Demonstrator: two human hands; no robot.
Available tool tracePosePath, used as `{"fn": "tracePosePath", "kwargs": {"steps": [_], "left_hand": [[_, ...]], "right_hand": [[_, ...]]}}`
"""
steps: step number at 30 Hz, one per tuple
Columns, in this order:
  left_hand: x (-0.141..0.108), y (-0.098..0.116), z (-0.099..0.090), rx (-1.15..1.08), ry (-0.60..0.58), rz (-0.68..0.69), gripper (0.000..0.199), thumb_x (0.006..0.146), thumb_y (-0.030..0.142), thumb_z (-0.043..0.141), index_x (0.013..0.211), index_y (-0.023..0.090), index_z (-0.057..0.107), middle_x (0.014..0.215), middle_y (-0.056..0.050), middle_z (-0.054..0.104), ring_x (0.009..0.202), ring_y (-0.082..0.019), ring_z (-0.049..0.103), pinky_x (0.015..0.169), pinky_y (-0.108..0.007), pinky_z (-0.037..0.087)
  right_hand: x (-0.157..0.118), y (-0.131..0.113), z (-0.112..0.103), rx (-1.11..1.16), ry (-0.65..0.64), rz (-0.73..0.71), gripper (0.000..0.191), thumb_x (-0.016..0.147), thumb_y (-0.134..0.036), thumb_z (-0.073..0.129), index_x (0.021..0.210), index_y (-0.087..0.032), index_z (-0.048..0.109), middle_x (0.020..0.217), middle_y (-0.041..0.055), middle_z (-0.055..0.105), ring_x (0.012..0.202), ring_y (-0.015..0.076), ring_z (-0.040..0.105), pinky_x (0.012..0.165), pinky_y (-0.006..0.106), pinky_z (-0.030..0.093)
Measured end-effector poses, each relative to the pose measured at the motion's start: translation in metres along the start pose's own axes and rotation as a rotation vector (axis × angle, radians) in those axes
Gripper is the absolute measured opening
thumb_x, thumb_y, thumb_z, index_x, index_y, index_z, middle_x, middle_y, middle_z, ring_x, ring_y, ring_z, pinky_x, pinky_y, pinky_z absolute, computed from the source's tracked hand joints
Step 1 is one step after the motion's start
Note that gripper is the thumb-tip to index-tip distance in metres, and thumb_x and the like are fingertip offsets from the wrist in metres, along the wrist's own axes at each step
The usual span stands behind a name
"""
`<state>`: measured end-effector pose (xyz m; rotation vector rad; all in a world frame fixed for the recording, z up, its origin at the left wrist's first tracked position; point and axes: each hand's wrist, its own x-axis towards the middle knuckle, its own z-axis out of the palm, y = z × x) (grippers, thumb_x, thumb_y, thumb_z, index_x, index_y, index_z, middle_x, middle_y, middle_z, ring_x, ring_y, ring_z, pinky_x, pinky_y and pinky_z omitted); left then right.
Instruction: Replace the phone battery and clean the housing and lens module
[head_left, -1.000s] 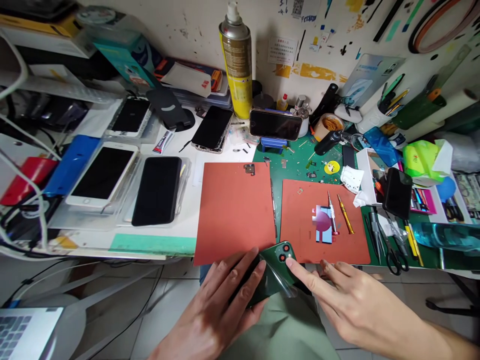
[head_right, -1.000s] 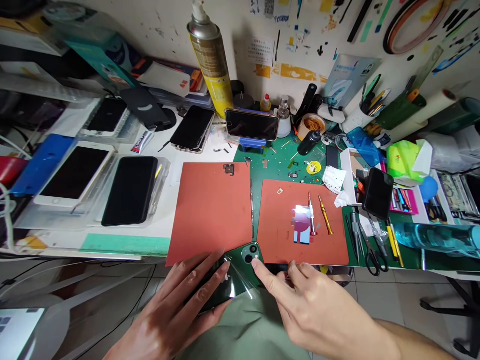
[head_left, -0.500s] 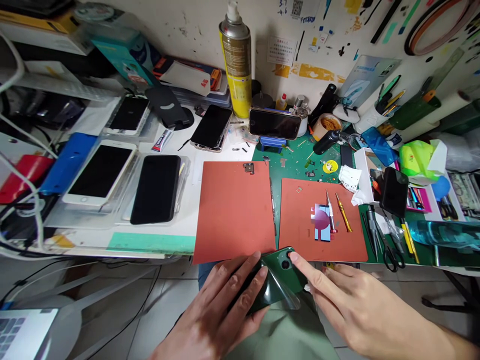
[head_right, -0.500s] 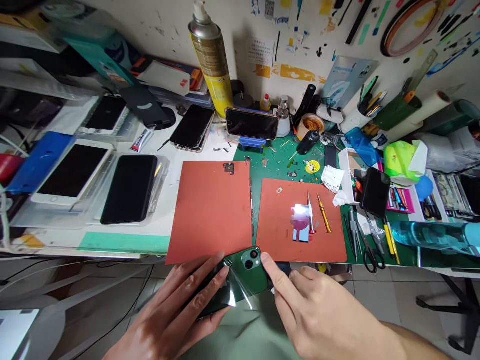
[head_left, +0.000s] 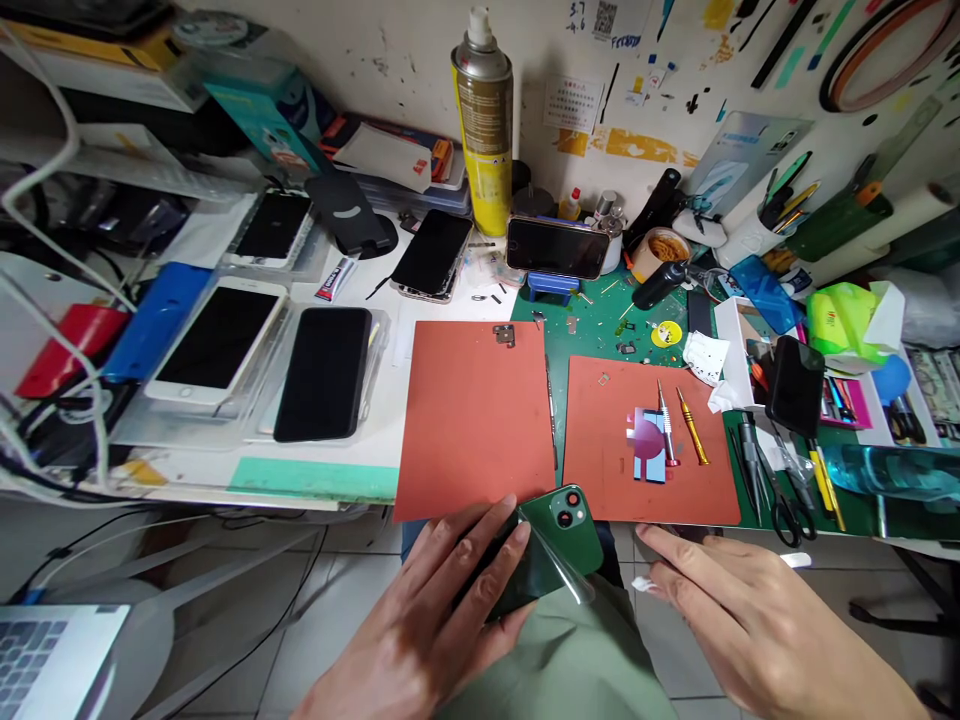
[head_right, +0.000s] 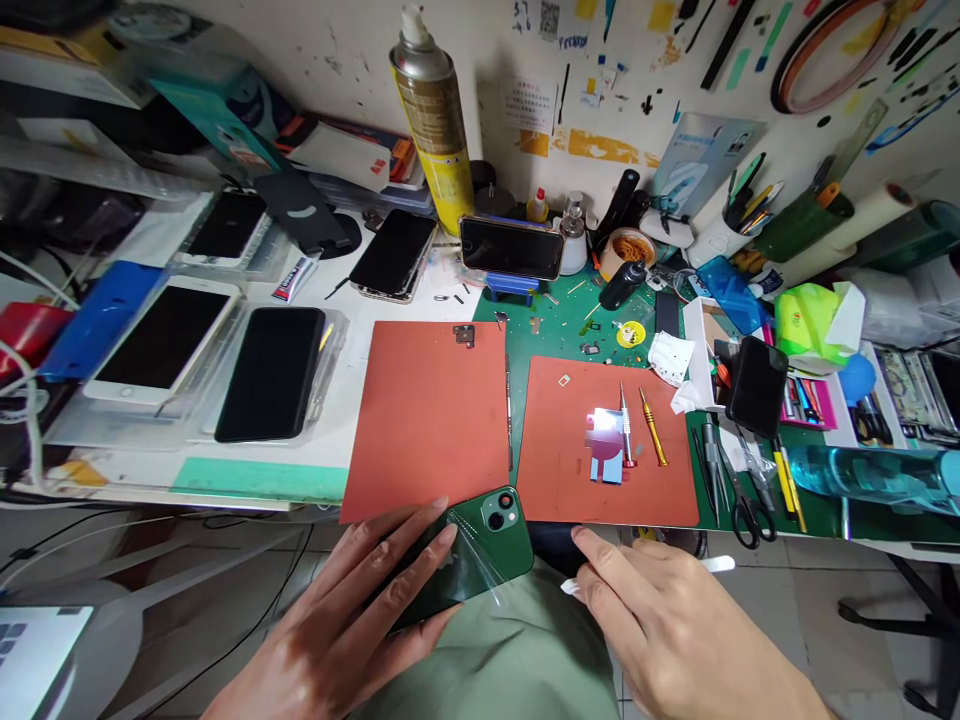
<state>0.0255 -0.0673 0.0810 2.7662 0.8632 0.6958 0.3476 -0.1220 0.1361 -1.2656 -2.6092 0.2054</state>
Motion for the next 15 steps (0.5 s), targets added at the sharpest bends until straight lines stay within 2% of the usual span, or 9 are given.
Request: {"fn": "tracePosePath", "kwargs": {"steps": [5,9,12,15], "left_hand": [[0.000,0.000,0.000,0.003,-0.015,-0.006,0.044,0.105,0.026,0.068,0.142,0.002,0.064,0.143,-0.025,0.068,0.136,-0.035,0.061,0.108,-0.049,0.053],[0.000,0.000,0.001,0.001,-0.009,0.005,0.045,0.104,0.027,0.069,0.142,0.002,0.063,0.142,-0.025,0.068,0.136,-0.035,0.061,0.107,-0.048,0.055],[-0.002,0.001,0.003,-0.014,-0.016,0.021,0.048,0.102,0.024,0.071,0.144,0.002,0.062,0.145,-0.026,0.066,0.137,-0.037,0.060,0.108,-0.050,0.054],[-0.004,0.003,0.005,-0.041,-0.019,0.028,0.051,0.101,0.021,0.072,0.147,0.002,0.060,0.148,-0.027,0.064,0.139,-0.039,0.058,0.111,-0.053,0.052]], "right_hand": [[-0.008,-0.002,0.003,0.036,0.019,0.033,0.037,0.094,0.003,0.046,0.113,-0.013,0.073,0.117,0.0147,0.082,0.085,0.0232,0.078,0.074,0.038,0.064],[0.002,-0.003,0.002,0.060,0.016,0.016,0.036,0.095,0.003,0.043,0.109,-0.012,0.073,0.140,0.0190,0.073,0.091,0.0218,0.078,0.074,0.036,0.063],[0.018,-0.004,0.002,0.000,-0.096,-0.066,0.033,0.100,-0.001,0.043,0.102,-0.011,0.074,0.157,0.0197,0.059,0.079,0.0201,0.074,0.064,0.037,0.061],[0.030,-0.003,0.004,-0.078,-0.223,-0.137,0.030,0.098,-0.003,0.046,0.100,-0.012,0.074,0.164,0.0186,0.049,0.064,0.0176,0.067,0.053,0.038,0.056]]}}
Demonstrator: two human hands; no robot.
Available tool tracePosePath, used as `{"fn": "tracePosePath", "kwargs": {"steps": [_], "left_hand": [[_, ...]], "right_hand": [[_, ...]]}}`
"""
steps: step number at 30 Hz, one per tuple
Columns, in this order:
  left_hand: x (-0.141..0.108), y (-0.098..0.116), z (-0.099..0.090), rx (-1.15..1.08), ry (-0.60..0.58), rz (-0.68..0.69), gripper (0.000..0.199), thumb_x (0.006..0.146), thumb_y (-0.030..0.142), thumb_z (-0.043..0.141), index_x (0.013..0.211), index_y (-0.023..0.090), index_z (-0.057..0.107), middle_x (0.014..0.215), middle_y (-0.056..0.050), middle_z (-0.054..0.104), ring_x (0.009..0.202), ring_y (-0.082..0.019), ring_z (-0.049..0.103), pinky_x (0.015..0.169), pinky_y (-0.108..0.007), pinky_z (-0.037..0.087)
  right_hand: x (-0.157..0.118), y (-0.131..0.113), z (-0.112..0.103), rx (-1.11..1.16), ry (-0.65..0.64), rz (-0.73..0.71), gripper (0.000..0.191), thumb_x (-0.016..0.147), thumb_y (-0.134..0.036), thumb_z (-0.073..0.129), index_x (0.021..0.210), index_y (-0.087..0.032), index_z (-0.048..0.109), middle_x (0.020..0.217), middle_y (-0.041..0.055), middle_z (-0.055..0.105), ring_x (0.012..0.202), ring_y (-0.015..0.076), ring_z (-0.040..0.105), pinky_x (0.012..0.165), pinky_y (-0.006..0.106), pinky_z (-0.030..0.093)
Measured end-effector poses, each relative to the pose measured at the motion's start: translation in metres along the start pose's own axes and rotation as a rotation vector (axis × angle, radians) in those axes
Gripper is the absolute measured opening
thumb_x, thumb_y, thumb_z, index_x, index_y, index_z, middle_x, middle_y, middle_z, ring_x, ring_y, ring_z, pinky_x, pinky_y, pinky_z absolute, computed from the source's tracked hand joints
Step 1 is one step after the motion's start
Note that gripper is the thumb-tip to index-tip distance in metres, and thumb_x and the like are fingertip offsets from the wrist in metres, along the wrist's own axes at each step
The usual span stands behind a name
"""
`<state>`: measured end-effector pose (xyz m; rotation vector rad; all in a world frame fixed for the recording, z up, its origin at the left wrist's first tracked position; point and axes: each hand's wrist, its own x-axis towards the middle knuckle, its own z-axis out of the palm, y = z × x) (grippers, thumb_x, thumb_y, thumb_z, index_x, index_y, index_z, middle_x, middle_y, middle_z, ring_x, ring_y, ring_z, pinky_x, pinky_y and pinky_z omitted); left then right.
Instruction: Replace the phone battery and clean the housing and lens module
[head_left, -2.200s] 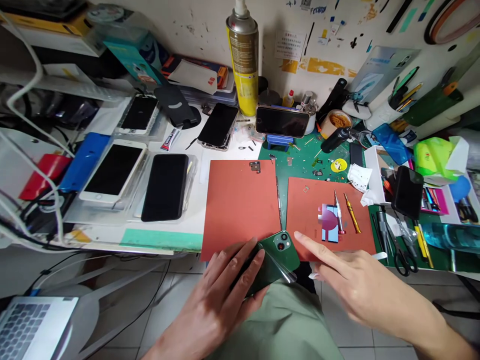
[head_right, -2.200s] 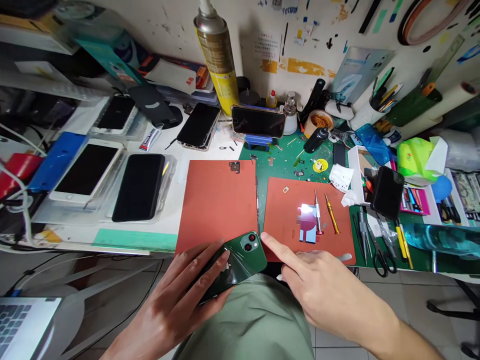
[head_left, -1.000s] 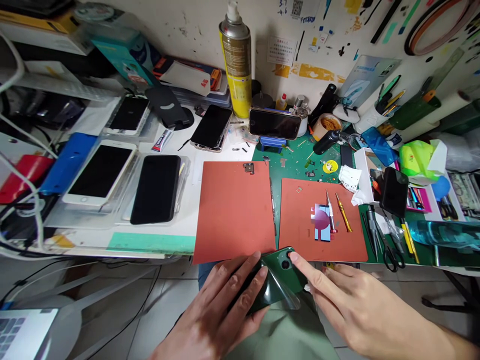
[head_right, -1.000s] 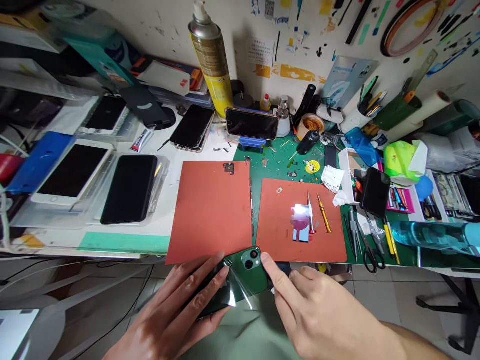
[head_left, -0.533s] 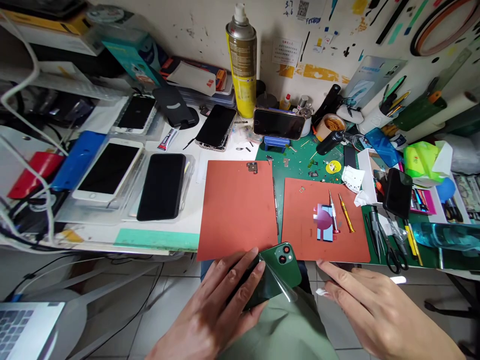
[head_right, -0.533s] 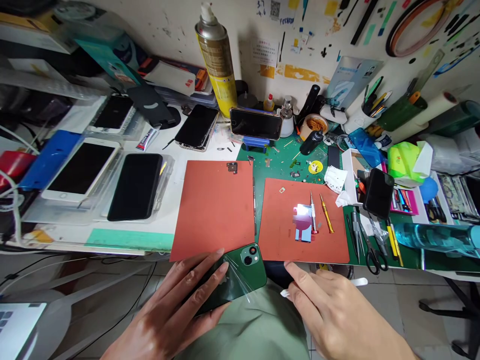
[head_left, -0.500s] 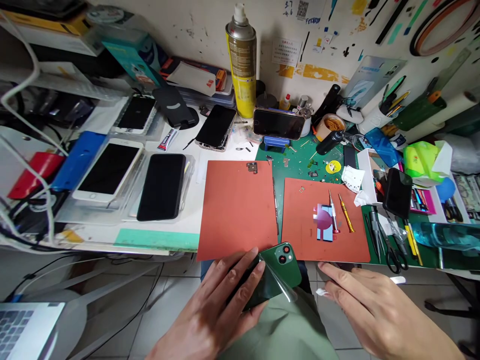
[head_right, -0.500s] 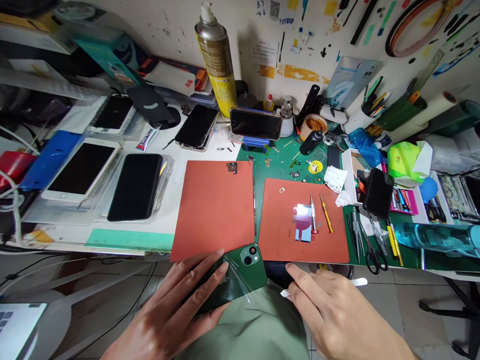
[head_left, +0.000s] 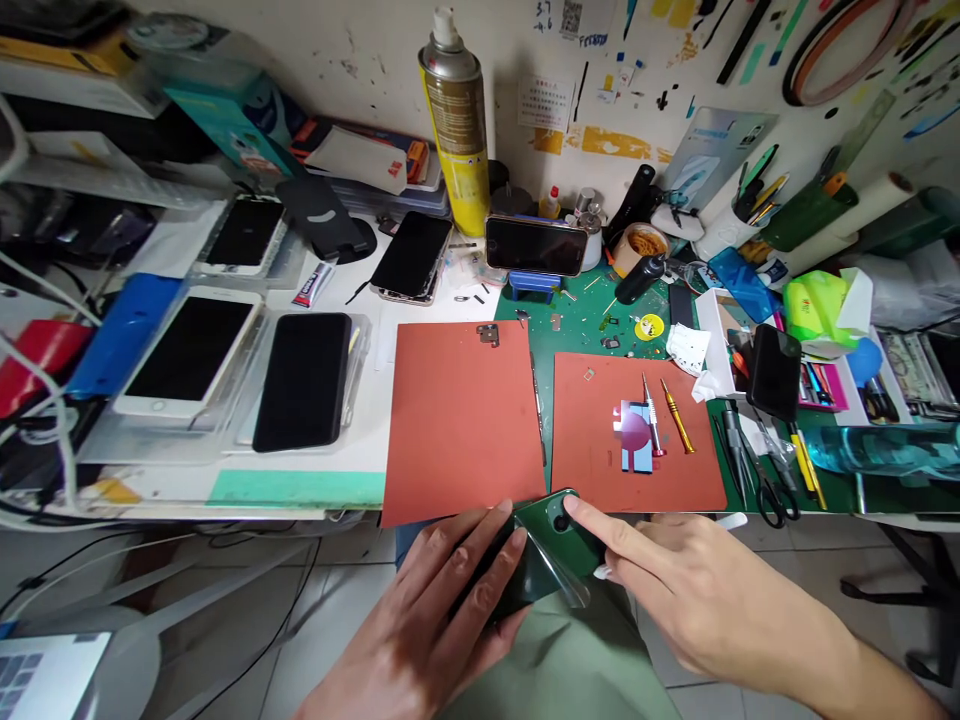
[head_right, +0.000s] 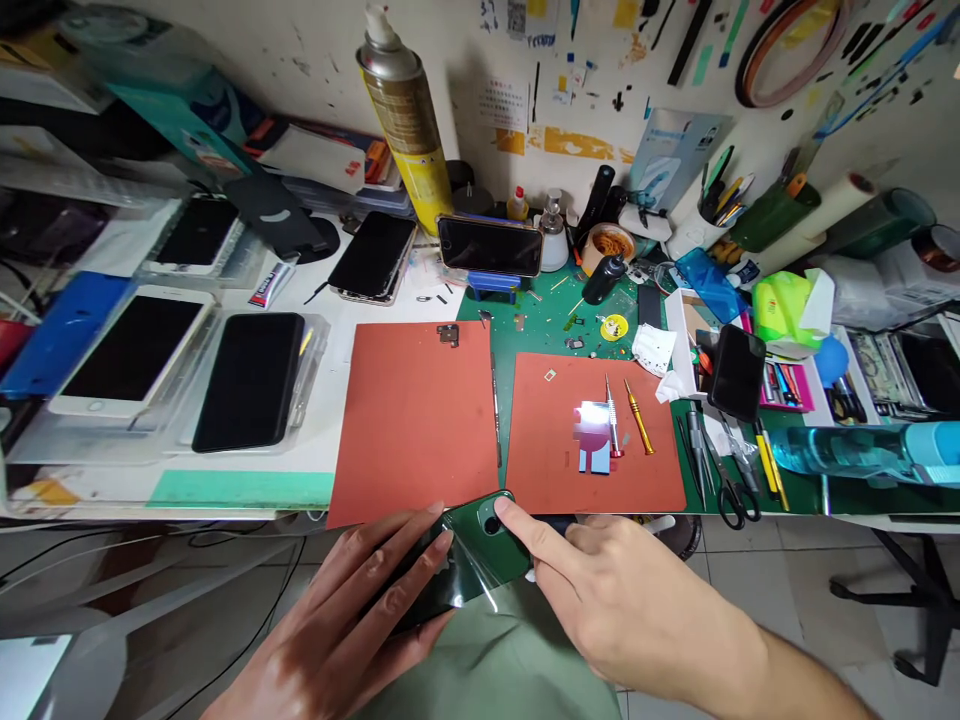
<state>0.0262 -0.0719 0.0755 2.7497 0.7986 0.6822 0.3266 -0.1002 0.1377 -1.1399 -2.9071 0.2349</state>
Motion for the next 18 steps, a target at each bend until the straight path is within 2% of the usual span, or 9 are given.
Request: {"fn": "tracePosePath", "kwargs": {"steps": [3,9,13,18], "left_hand": [[-0.0021,0.0002,0.0019,-0.024,-0.005,0.000,0.053,0.100,0.019,0.073,0.148,0.002,0.060,0.148,-0.027,0.063,0.140,-0.039,0.058,0.113,-0.054,0.050],[-0.0042,-0.0007,0.0025,-0.022,0.014,-0.005,0.053,0.100,0.020,0.074,0.148,0.001,0.060,0.149,-0.027,0.063,0.142,-0.039,0.056,0.116,-0.054,0.047],[-0.0049,-0.0015,0.0020,-0.030,0.009,-0.007,0.052,0.099,0.019,0.074,0.147,0.002,0.061,0.150,-0.027,0.063,0.141,-0.040,0.057,0.112,-0.054,0.051],[-0.0037,-0.0020,0.0016,-0.002,0.015,-0.005,0.051,0.101,0.022,0.072,0.147,0.005,0.061,0.149,-0.025,0.064,0.139,-0.038,0.060,0.110,-0.052,0.054]], "right_hand": [[0.0033,0.0010,0.0008,-0.015,-0.037,-0.034,0.027,0.095,-0.003,0.050,0.101,-0.012,0.075,0.164,0.0196,0.050,0.059,0.0169,0.064,0.049,0.039,0.053],[-0.0025,0.0023,-0.0066,0.004,0.049,-0.043,0.030,0.101,-0.003,0.047,0.099,-0.013,0.076,0.152,0.0148,0.065,0.069,0.0179,0.068,0.057,0.038,0.056],[-0.0010,0.0042,-0.0087,-0.005,0.074,-0.004,0.033,0.102,-0.003,0.045,0.095,-0.014,0.075,0.157,0.0144,0.060,0.065,0.0161,0.065,0.054,0.037,0.053],[0.0058,0.0044,-0.0071,0.000,0.030,-0.022,0.028,0.100,-0.005,0.049,0.097,-0.014,0.076,0.159,0.0149,0.058,0.060,0.0152,0.062,0.050,0.036,0.050]]}}
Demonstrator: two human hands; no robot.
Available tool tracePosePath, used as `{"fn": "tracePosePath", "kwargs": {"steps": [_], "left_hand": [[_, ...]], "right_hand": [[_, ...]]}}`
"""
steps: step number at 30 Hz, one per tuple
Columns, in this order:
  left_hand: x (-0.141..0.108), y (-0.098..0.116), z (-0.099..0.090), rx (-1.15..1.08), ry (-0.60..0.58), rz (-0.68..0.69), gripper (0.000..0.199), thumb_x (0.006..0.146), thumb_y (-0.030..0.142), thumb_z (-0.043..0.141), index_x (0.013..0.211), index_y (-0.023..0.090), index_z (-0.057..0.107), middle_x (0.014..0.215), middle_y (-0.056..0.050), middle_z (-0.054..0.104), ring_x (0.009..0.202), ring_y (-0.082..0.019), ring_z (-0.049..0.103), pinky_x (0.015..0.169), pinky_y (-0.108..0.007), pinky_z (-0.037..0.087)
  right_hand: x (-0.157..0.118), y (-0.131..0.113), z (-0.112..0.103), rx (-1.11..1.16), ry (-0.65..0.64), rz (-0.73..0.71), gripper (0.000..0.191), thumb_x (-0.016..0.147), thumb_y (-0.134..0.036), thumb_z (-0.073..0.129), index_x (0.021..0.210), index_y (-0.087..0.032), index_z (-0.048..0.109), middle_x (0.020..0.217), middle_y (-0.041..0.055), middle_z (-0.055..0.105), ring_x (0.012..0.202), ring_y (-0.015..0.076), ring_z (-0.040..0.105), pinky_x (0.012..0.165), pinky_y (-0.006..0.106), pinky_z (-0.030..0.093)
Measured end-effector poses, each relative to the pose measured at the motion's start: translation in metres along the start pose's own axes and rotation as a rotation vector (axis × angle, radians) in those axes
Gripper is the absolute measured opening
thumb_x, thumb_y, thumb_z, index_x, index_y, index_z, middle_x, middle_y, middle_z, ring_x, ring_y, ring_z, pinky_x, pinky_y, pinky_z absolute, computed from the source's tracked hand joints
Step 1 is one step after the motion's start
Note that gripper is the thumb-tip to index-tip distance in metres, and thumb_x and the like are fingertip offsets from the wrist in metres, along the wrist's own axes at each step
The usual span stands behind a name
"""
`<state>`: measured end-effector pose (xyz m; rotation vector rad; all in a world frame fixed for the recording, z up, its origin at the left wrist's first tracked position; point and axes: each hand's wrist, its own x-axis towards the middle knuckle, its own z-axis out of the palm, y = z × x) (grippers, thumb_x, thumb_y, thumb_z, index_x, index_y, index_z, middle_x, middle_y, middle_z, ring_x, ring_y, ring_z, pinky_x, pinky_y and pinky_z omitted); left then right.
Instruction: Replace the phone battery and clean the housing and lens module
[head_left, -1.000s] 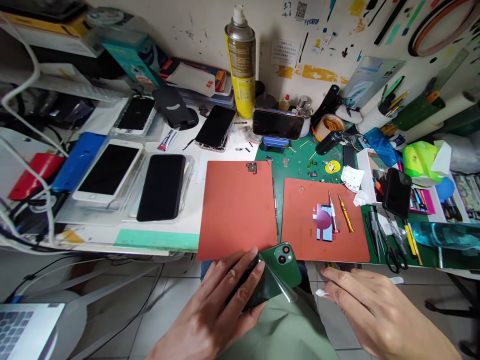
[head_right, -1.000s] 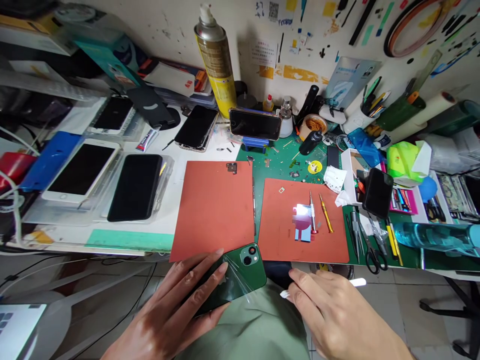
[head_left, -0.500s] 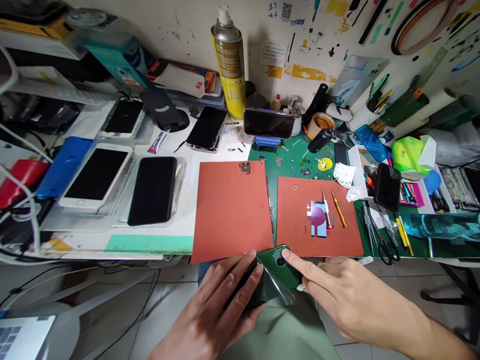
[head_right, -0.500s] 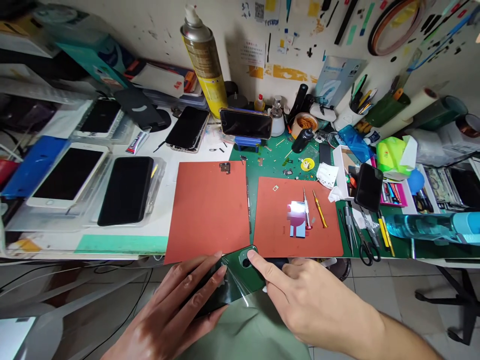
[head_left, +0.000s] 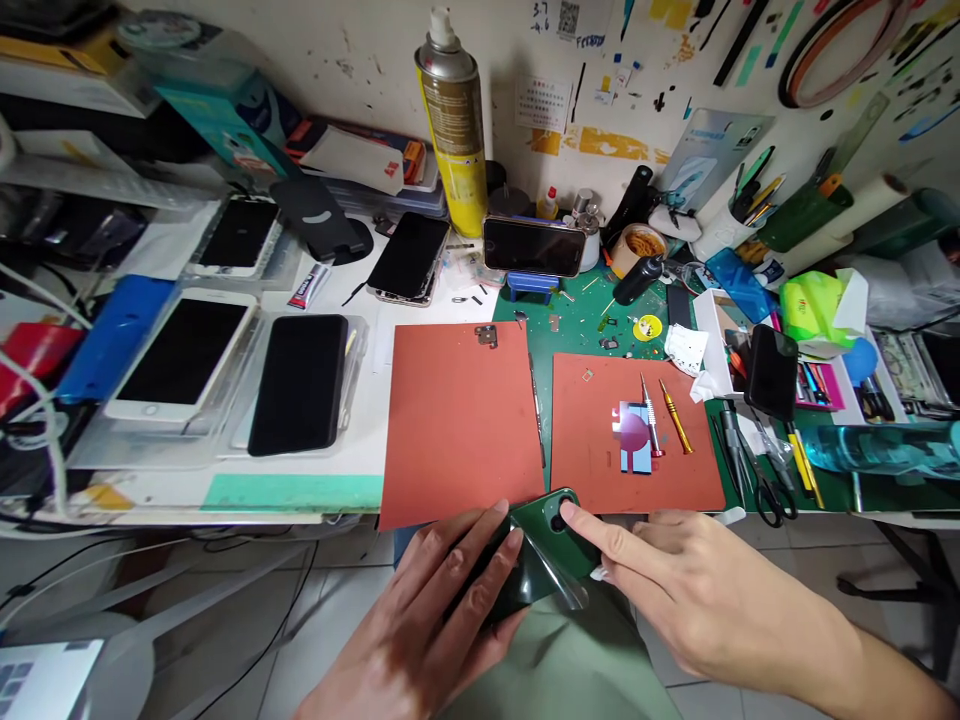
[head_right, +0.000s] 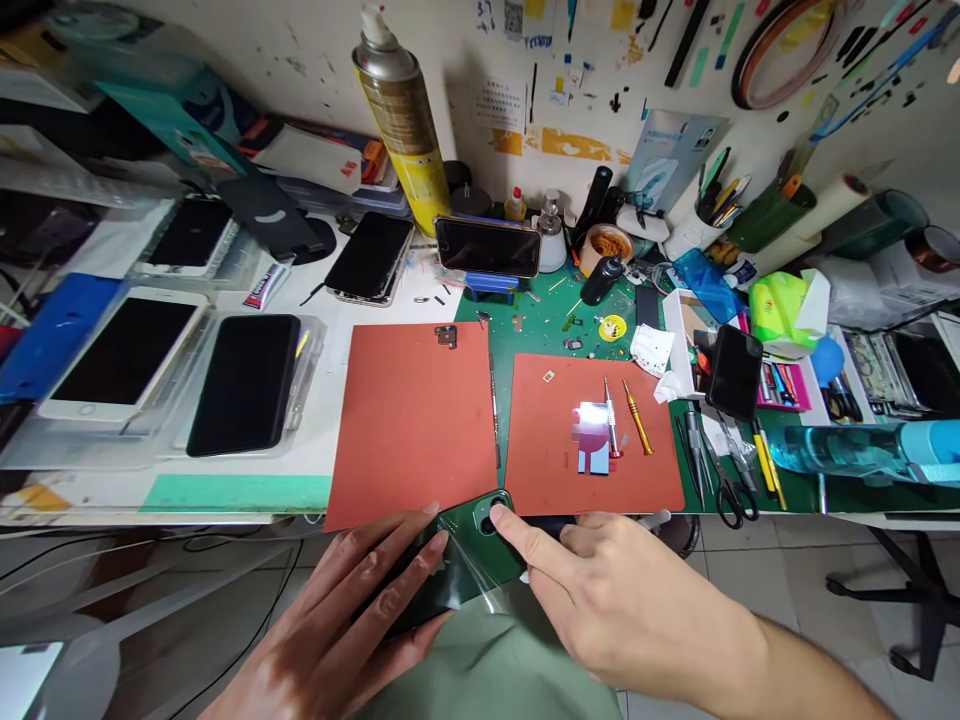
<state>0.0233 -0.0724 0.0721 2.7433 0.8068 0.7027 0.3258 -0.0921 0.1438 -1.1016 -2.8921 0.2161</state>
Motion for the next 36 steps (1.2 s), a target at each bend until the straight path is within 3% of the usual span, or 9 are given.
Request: {"fn": "tracePosePath", "kwargs": {"steps": [5,10,13,19,23,30,36], "left_hand": [[0.004,0.003,-0.005,-0.002,-0.059,-0.012,0.052,0.099,0.023,0.076,0.146,0.004,0.062,0.146,-0.025,0.066,0.139,-0.039,0.060,0.110,-0.052,0.054],[0.004,0.005,-0.006,0.016,-0.058,-0.029,0.053,0.100,0.025,0.075,0.148,0.008,0.061,0.145,-0.022,0.068,0.138,-0.038,0.062,0.110,-0.052,0.056],[0.000,0.003,-0.002,-0.006,-0.036,-0.035,0.054,0.101,0.028,0.073,0.150,0.009,0.061,0.146,-0.021,0.068,0.138,-0.037,0.062,0.112,-0.051,0.055],[-0.004,-0.002,0.002,-0.002,-0.009,0.010,0.052,0.104,0.029,0.068,0.151,0.006,0.060,0.146,-0.021,0.067,0.140,-0.036,0.060,0.122,-0.053,0.046],[-0.003,-0.002,0.002,-0.009,-0.018,0.015,0.050,0.105,0.027,0.067,0.150,0.005,0.060,0.147,-0.021,0.067,0.139,-0.035,0.061,0.119,-0.053,0.049],[0.003,0.000,-0.001,-0.031,-0.024,0.019,0.049,0.104,0.026,0.067,0.149,0.006,0.061,0.146,-0.022,0.067,0.140,-0.036,0.060,0.116,-0.053,0.052],[0.006,0.001,-0.003,-0.024,-0.023,0.036,0.049,0.105,0.025,0.067,0.148,0.003,0.061,0.144,-0.022,0.068,0.139,-0.035,0.060,0.118,-0.052,0.050]], "right_hand": [[-0.002,0.001,-0.008,0.070,0.020,-0.023,0.032,0.097,-0.002,0.046,0.097,-0.014,0.075,0.151,0.0142,0.066,0.062,0.0162,0.065,0.051,0.036,0.050],[-0.003,0.005,-0.011,0.046,-0.068,-0.023,0.028,0.088,-0.002,0.051,0.099,-0.013,0.074,0.164,0.0177,0.050,0.057,0.0134,0.061,0.048,0.036,0.047],[-0.003,0.004,-0.010,0.044,-0.095,-0.032,0.029,0.084,-0.002,0.054,0.102,-0.013,0.075,0.165,0.0182,0.049,0.057,0.0133,0.062,0.048,0.035,0.045],[-0.006,0.002,-0.010,0.068,-0.050,-0.034,0.030,0.088,-0.001,0.052,0.100,-0.014,0.076,0.158,0.0165,0.059,0.065,0.0164,0.068,0.054,0.036,0.050],[-0.006,0.001,-0.011,0.078,-0.032,-0.034,0.031,0.090,-0.002,0.051,0.103,-0.014,0.076,0.155,0.0159,0.062,0.065,0.0162,0.068,0.056,0.036,0.052],[-0.003,0.004,-0.011,0.058,-0.106,-0.020,0.033,0.081,-0.001,0.052,0.101,-0.013,0.075,0.165,0.0176,0.049,0.064,0.0163,0.068,0.051,0.035,0.049],[-0.008,0.005,-0.017,0.160,-0.052,-0.008,0.029,0.087,-0.001,0.052,0.101,-0.016,0.073,0.153,0.0141,0.065,0.071,0.0169,0.070,0.060,0.035,0.053]]}}
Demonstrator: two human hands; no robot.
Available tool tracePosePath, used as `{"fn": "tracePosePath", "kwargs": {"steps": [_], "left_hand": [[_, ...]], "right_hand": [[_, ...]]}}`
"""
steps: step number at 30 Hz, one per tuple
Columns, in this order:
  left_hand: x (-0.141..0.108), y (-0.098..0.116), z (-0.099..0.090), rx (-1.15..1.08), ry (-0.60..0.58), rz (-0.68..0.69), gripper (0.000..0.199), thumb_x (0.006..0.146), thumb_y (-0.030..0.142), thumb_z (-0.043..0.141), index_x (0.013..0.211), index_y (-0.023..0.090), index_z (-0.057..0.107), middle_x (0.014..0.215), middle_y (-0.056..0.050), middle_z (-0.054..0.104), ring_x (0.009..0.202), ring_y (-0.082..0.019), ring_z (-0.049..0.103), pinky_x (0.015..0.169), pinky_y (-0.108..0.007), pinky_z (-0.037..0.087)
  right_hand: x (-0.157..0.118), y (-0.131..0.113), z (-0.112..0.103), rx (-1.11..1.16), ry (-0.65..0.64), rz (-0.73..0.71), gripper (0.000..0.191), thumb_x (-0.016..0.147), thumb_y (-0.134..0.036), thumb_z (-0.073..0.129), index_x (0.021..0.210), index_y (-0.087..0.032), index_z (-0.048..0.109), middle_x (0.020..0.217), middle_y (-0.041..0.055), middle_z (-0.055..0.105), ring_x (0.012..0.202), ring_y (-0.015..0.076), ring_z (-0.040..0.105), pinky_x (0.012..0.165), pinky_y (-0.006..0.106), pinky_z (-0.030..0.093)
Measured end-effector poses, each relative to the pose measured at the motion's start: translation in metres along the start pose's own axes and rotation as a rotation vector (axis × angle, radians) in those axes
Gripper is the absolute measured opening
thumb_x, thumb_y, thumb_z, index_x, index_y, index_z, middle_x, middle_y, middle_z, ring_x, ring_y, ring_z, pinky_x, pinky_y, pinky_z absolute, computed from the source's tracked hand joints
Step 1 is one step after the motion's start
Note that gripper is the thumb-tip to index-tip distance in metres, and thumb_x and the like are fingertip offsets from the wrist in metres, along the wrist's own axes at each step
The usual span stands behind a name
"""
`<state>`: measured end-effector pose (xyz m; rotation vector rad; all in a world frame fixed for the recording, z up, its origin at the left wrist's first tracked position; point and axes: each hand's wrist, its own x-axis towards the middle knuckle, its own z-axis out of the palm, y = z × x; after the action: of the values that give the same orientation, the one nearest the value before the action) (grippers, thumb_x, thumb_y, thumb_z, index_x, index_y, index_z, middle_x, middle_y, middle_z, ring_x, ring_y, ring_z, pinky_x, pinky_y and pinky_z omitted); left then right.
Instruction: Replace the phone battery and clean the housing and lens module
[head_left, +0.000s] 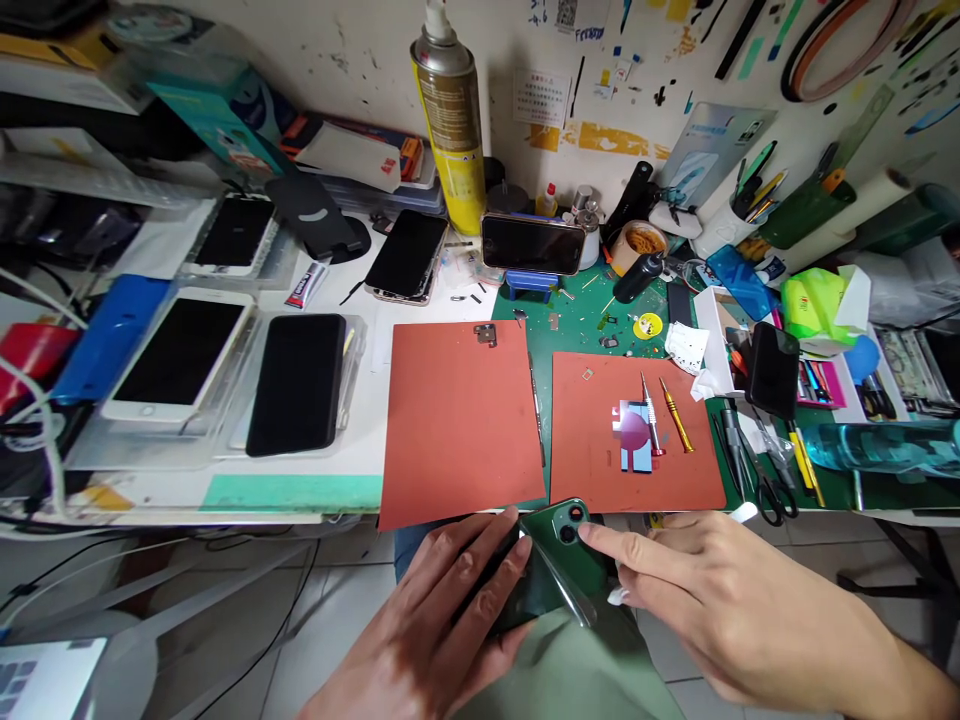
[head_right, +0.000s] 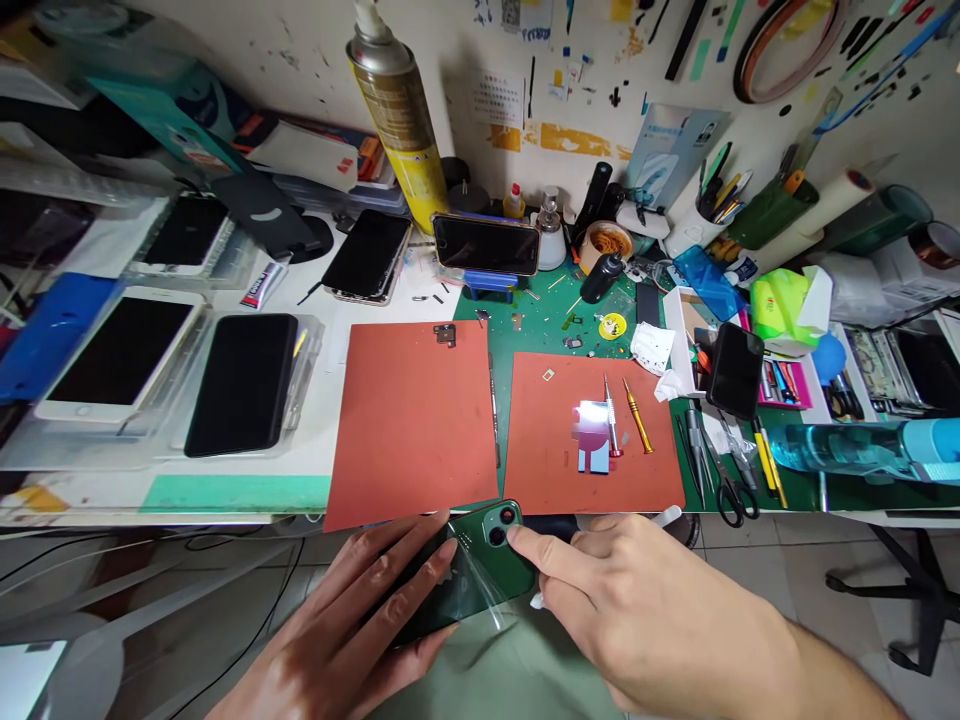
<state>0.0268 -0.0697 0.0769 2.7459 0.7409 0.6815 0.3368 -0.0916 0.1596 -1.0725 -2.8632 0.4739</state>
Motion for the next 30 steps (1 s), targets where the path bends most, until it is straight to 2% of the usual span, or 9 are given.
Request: {"fn": "tracePosePath", "kwargs": {"steps": [3,6,12,16,19,25,30], "left_hand": [[-0.005,-0.001,0.002,0.012,0.000,-0.019,0.050,0.105,0.027,0.066,0.150,0.004,0.059,0.147,-0.022,0.066,0.138,-0.035,0.060,0.117,-0.051,0.049],[-0.008,-0.001,0.002,0.036,-0.009,-0.017,0.053,0.104,0.029,0.069,0.150,0.004,0.059,0.148,-0.022,0.066,0.139,-0.035,0.059,0.119,-0.052,0.047],[-0.007,0.002,0.001,0.035,-0.028,-0.019,0.054,0.103,0.029,0.071,0.150,0.006,0.059,0.149,-0.021,0.066,0.141,-0.036,0.058,0.117,-0.052,0.048],[-0.005,0.004,0.002,0.028,-0.025,-0.005,0.055,0.101,0.027,0.072,0.150,0.005,0.059,0.148,-0.023,0.066,0.142,-0.038,0.057,0.115,-0.053,0.050],[-0.004,0.005,0.003,0.036,-0.009,-0.012,0.054,0.101,0.026,0.073,0.149,0.005,0.060,0.145,-0.023,0.067,0.140,-0.039,0.059,0.111,-0.053,0.052],[-0.004,0.005,0.001,0.026,-0.003,-0.006,0.053,0.102,0.027,0.073,0.148,0.004,0.060,0.144,-0.023,0.068,0.141,-0.038,0.057,0.112,-0.052,0.050],[-0.006,0.004,0.002,0.027,-0.013,-0.014,0.054,0.103,0.028,0.072,0.149,0.003,0.060,0.147,-0.024,0.066,0.141,-0.039,0.057,0.113,-0.054,0.048]], "right_hand": [[-0.010,-0.001,0.003,0.068,0.068,0.044,0.034,0.087,0.000,0.049,0.105,-0.017,0.072,0.144,0.0106,0.072,0.082,0.0211,0.075,0.068,0.037,0.057],[-0.019,-0.002,0.009,0.110,0.104,0.110,0.034,0.089,-0.001,0.049,0.108,-0.018,0.071,0.147,0.0079,0.071,0.089,0.0230,0.077,0.072,0.038,0.059],[-0.013,-0.003,0.013,0.086,0.106,0.105,0.034,0.086,-0.001,0.046,0.103,-0.018,0.070,0.152,0.0079,0.066,0.082,0.0220,0.077,0.068,0.037,0.059],[-0.001,-0.002,0.011,0.047,0.025,0.054,0.034,0.079,-0.002,0.048,0.100,-0.016,0.071,0.160,0.0116,0.056,0.070,0.0201,0.076,0.055,0.038,0.055],[0.003,-0.002,0.011,0.036,-0.018,0.042,0.036,0.075,-0.002,0.050,0.101,-0.016,0.072,0.163,0.0117,0.051,0.068,0.0203,0.076,0.052,0.038,0.054],[0.000,-0.004,0.016,0.008,-0.032,0.050,0.034,0.075,-0.003,0.053,0.100,-0.015,0.073,0.165,0.0124,0.048,0.070,0.0209,0.076,0.054,0.038,0.057],[-0.002,-0.007,0.016,0.023,0.001,0.049,0.038,0.075,-0.002,0.053,0.104,-0.015,0.074,0.160,0.0104,0.056,0.073,0.0212,0.077,0.061,0.038,0.060]]}}
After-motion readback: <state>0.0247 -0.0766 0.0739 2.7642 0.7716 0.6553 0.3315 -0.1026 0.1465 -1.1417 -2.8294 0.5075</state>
